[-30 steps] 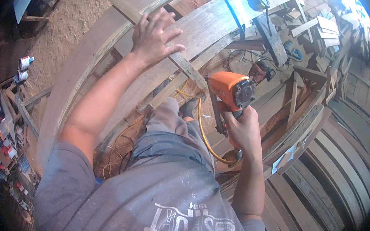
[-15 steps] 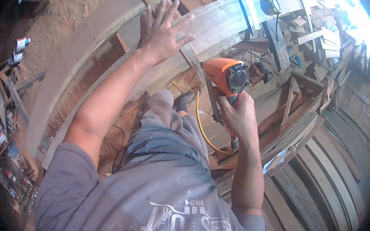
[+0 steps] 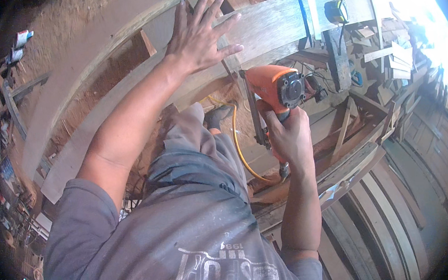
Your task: The person connects an air hose to a nail gun, positions a wooden slat onto a frame, and uses the nail gun to fasten the slat. They then use a hammer to tap the slat flush with the frame.
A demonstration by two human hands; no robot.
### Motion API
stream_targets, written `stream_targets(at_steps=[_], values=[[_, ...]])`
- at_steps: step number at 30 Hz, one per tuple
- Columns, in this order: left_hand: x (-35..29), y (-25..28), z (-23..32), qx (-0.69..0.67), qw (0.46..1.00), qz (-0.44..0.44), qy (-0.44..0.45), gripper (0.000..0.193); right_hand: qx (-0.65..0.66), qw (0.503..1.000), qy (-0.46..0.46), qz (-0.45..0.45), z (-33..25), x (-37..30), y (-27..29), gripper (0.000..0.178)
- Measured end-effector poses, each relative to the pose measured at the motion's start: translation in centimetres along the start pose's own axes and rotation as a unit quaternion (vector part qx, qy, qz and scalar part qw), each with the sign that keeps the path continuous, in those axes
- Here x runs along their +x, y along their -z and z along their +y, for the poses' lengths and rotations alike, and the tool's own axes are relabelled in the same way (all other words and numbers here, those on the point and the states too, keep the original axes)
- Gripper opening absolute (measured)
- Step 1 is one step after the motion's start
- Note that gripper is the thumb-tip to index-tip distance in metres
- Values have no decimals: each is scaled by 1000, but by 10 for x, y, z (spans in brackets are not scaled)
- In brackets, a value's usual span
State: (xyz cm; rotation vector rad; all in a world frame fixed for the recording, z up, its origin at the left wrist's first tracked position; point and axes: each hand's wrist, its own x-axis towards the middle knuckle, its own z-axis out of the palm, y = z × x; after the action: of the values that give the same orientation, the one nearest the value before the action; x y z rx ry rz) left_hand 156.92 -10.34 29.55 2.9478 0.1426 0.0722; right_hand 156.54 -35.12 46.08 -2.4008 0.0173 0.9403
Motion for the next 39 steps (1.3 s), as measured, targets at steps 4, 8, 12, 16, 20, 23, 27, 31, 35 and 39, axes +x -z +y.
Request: stream_targets(at_steps=[4,8,12,16,20,23,27,31,35,39], values=[[0,-3,0,-7,1000,-2,1,79,-12,1000,25,4,1,8,-3,34],[0,-1,1,-8,1000,-5,6,79,-48,997,55,8,5,14,-5,30],[0,-2,2,0,1000,-8,11,78,-76,996,57,4,2,13,-3,33],[0,-2,2,8,1000,-6,10,77,-63,997,33,6,-2,12,-4,31],[0,1,1,15,1000,-5,7,76,-71,997,26,7,-6,11,-4,29],[0,0,1,7,1000,-4,6,76,-76,995,59,10,1,13,-5,29],[2,2,2,-24,999,-37,12,77,-83,993,88,13,8,14,-5,30],[0,5,0,-20,999,-34,10,77,-87,993,78,20,8,15,-6,29],[0,5,1,-20,999,-35,13,76,-86,994,63,13,-1,14,-7,26],[0,1,1,-17,999,-38,15,76,-98,993,71,11,-8,12,-7,25]])
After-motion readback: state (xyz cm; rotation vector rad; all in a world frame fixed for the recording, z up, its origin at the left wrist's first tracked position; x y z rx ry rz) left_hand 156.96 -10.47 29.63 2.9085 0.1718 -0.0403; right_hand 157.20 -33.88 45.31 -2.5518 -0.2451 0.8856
